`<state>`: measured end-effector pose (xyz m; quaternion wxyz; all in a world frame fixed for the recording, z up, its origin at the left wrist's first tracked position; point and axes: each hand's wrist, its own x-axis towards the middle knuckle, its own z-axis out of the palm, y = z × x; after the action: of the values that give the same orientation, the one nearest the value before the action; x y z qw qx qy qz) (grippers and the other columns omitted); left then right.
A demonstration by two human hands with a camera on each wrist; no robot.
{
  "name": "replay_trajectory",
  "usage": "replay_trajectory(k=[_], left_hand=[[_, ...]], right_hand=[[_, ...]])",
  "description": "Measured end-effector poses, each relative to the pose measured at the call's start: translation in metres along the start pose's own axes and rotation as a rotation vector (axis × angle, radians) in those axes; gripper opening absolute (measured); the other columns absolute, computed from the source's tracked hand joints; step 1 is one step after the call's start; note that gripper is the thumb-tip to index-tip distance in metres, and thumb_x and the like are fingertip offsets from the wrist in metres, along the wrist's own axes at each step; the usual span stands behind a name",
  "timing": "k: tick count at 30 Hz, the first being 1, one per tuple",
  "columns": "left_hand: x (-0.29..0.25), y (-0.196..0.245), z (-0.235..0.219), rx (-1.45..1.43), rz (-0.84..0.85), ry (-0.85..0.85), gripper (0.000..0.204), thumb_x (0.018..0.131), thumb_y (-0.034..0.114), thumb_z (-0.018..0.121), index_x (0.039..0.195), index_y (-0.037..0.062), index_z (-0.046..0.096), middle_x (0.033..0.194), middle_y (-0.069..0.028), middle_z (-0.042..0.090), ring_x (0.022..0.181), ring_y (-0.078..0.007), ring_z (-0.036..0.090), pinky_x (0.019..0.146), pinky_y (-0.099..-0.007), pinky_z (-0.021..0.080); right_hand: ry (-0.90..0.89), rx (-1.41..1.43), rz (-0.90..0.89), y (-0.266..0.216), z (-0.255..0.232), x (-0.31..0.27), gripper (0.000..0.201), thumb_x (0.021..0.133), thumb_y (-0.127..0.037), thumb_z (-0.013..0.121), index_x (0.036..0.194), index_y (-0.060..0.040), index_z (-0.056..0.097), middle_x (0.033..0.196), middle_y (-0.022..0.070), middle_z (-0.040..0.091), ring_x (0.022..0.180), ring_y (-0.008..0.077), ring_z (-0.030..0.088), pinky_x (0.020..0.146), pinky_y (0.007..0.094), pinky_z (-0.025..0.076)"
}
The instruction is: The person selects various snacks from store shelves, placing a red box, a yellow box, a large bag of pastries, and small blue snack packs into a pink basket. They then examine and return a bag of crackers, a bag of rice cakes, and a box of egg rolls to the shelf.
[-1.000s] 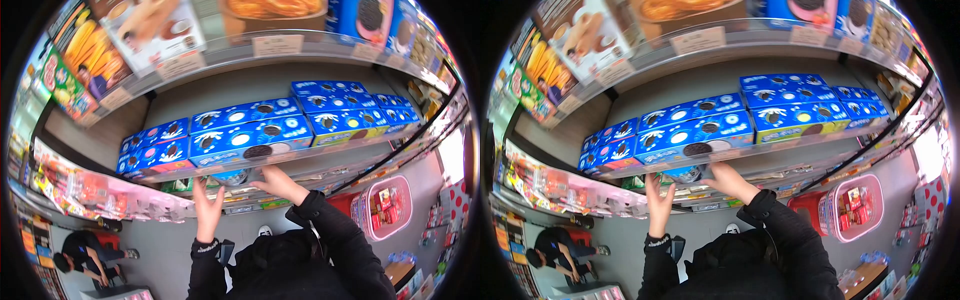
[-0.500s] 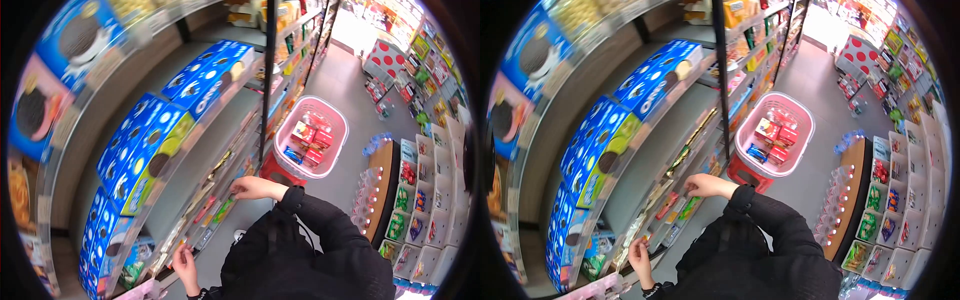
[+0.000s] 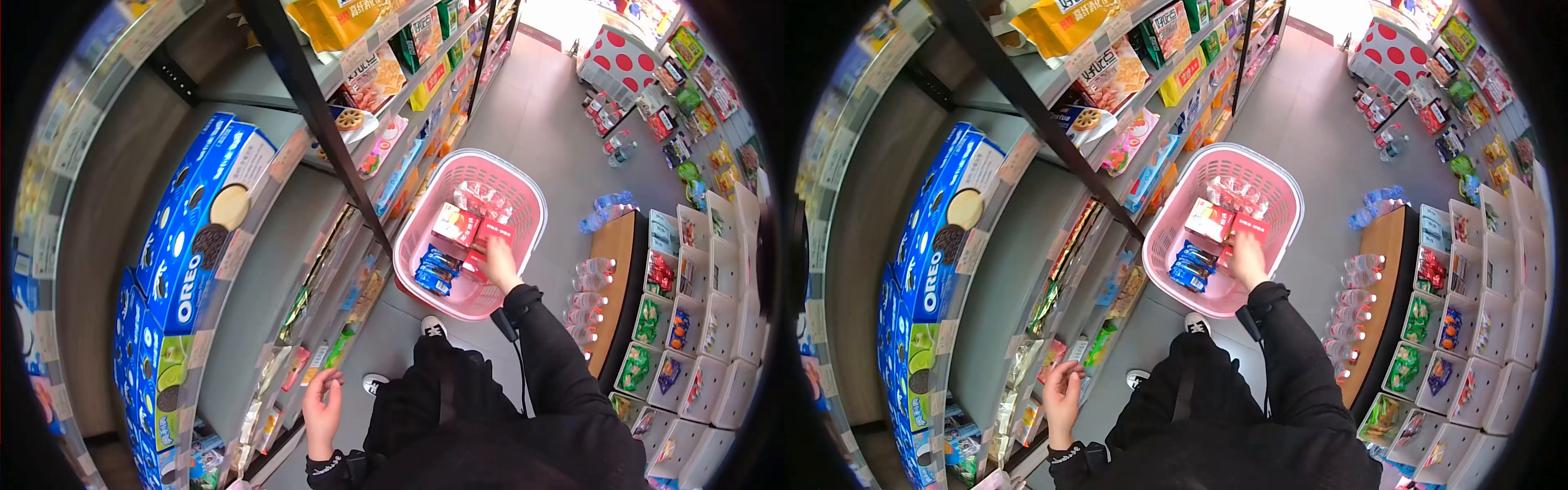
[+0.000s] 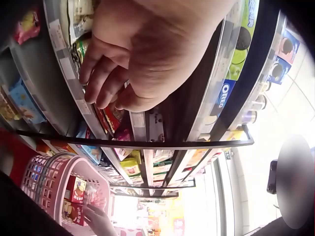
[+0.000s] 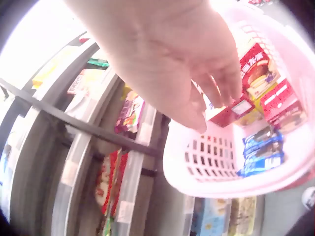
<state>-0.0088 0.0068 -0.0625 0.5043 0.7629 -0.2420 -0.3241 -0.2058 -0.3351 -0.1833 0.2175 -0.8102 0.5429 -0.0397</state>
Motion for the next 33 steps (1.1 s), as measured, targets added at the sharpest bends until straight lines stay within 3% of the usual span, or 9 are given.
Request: replay_trajectory(k=[5, 7, 11, 14, 19, 23, 25, 29, 33], left_hand=[[0.004, 0.0, 0.024, 0.018, -0.075, 0.02, 0.022, 0.079, 0.004, 0.048, 0.1, -0.0016, 0.049, 0.089, -0.009, 0.057, 0.079, -0.0134, 0.055, 0.073, -0.0252, 0.042], [0.006, 0.001, 0.029, 0.018, -0.087, 0.015, 0.022, 0.079, 0.005, 0.049, 0.1, -0.0007, 0.05, 0.09, -0.0087, 0.057, 0.08, -0.0135, 0.055, 0.073, -0.0255, 0.042], [0.007, 0.007, 0.038, -0.001, -0.099, 0.061, 0.022, 0.079, 0.005, 0.049, 0.1, 0.0003, 0.05, 0.09, -0.0084, 0.057, 0.079, -0.0131, 0.055, 0.073, -0.0257, 0.042], [0.012, 0.004, 0.044, -0.008, -0.074, 0.068, 0.022, 0.079, 0.006, 0.049, 0.1, 0.0005, 0.05, 0.09, -0.0082, 0.058, 0.079, -0.0127, 0.055, 0.072, -0.0257, 0.042], [0.023, 0.014, 0.054, 0.048, -0.09, -0.017, 0.025, 0.079, 0.011, 0.051, 0.102, 0.0011, 0.05, 0.09, -0.0074, 0.058, 0.079, -0.0117, 0.055, 0.07, -0.0243, 0.042], [0.032, 0.026, 0.067, 0.028, -0.084, -0.041, 0.026, 0.078, 0.012, 0.052, 0.101, 0.0011, 0.05, 0.092, -0.0081, 0.057, 0.082, -0.0134, 0.055, 0.071, -0.0247, 0.042], [0.037, 0.021, 0.071, 0.096, 0.048, -0.173, 0.035, 0.076, 0.016, 0.056, 0.107, 0.0022, 0.046, 0.104, -0.0119, 0.051, 0.09, -0.0185, 0.053, 0.076, -0.0282, 0.042], [0.033, 0.053, 0.074, 0.14, 0.273, -0.209, 0.072, 0.066, 0.024, 0.067, 0.123, 0.0049, 0.028, 0.12, -0.0179, 0.034, 0.111, -0.0305, 0.036, 0.092, -0.0354, 0.03], [0.012, 0.068, 0.06, 0.198, 0.348, -0.139, 0.076, 0.063, 0.024, 0.068, 0.123, 0.0033, 0.026, 0.122, -0.0179, 0.033, 0.114, -0.0315, 0.032, 0.093, -0.0338, 0.029]], right_hand=[[0.107, -0.197, 0.028, 0.056, 0.017, 0.041, 0.072, 0.052, -0.016, 0.073, 0.11, 0.0043, 0.035, 0.11, 0.0196, 0.042, 0.101, 0.0336, 0.042, 0.085, 0.0371, 0.037], [0.19, -0.252, -0.015, 0.067, 0.024, 0.045, 0.057, 0.053, -0.011, 0.07, 0.102, -0.0002, 0.042, 0.105, 0.0139, 0.045, 0.099, 0.0285, 0.043, 0.082, 0.0359, 0.04], [0.089, -0.323, 0.017, 0.058, 0.012, 0.052, 0.053, 0.052, -0.016, 0.072, 0.096, -0.0049, 0.046, 0.101, 0.0087, 0.046, 0.099, 0.0268, 0.043, 0.081, 0.0376, 0.04], [0.018, -0.309, -0.033, 0.058, 0.002, 0.053, 0.042, 0.054, -0.01, 0.066, 0.091, -0.0033, 0.049, 0.097, 0.0127, 0.049, 0.096, 0.0311, 0.046, 0.078, 0.0387, 0.041], [-0.095, -0.312, 0.012, 0.033, -0.034, 0.042, 0.048, 0.048, -0.018, 0.067, 0.09, -0.0024, 0.049, 0.094, 0.015, 0.05, 0.086, 0.0318, 0.052, 0.074, 0.0389, 0.043], [-0.281, 0.003, -0.246, -0.007, -0.097, 0.018, 0.058, 0.049, -0.02, 0.068, 0.1, -0.0001, 0.049, 0.094, 0.0196, 0.049, 0.086, 0.0321, 0.052, 0.075, 0.0346, 0.043], [-0.349, 0.182, -0.425, -0.03, -0.122, 0.004, 0.06, 0.05, -0.022, 0.068, 0.102, 0.0007, 0.048, 0.094, 0.0196, 0.05, 0.085, 0.0324, 0.052, 0.074, 0.0342, 0.043], [-0.452, 0.201, -0.719, -0.105, -0.166, -0.039, 0.056, 0.051, -0.02, 0.069, 0.099, -0.0007, 0.049, 0.09, 0.0151, 0.05, 0.084, 0.0312, 0.051, 0.072, 0.0346, 0.042], [-0.434, 0.203, -1.058, -0.16, -0.167, -0.076, 0.054, 0.051, -0.018, 0.07, 0.099, -0.0019, 0.049, 0.089, 0.0132, 0.05, 0.082, 0.0303, 0.051, 0.071, 0.0341, 0.043]])
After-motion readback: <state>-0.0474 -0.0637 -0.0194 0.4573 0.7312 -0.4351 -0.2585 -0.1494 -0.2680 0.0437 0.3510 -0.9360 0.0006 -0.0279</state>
